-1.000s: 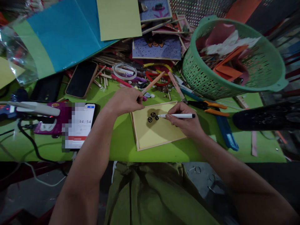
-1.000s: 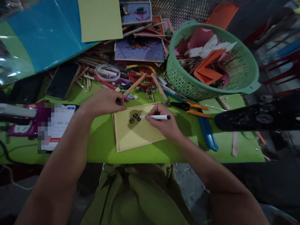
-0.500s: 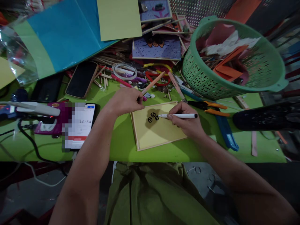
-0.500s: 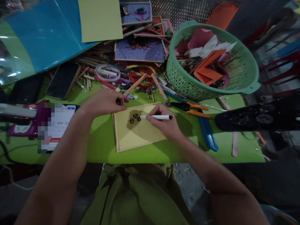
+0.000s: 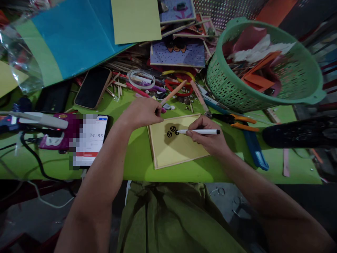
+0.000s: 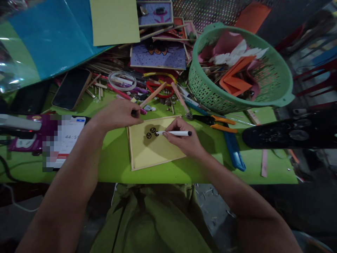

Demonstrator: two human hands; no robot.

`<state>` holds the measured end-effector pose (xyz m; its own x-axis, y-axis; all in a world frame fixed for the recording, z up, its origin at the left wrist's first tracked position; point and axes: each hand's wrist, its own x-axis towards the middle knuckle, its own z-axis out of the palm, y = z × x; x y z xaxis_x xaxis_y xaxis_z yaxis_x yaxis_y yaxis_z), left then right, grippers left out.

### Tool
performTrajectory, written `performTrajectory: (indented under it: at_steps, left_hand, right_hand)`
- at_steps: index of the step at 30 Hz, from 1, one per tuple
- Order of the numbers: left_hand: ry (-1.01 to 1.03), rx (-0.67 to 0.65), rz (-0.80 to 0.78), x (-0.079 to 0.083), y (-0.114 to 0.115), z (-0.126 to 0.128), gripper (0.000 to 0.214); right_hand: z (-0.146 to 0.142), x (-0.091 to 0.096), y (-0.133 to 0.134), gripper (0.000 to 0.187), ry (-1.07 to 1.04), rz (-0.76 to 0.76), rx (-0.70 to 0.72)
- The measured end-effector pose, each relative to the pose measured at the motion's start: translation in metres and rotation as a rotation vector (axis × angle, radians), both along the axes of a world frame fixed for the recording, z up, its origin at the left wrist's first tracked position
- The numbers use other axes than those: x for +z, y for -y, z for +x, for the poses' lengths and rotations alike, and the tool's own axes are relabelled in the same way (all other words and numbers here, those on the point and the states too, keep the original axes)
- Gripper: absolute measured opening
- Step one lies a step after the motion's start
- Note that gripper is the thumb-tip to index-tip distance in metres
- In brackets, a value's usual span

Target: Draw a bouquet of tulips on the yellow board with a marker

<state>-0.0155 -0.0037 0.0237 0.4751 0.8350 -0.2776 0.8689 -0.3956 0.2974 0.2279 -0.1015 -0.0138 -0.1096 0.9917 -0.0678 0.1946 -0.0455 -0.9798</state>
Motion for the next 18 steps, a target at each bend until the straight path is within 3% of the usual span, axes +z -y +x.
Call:
performTrajectory:
  at_steps: [18]
  left_hand:
    - [0.019,0.022,-0.015,0.0018,0.0013,0.0005,0.02]
  right_hand:
    - [-0.001,-0.0001,0.0001,0.05,0.002,-0.014,0.016]
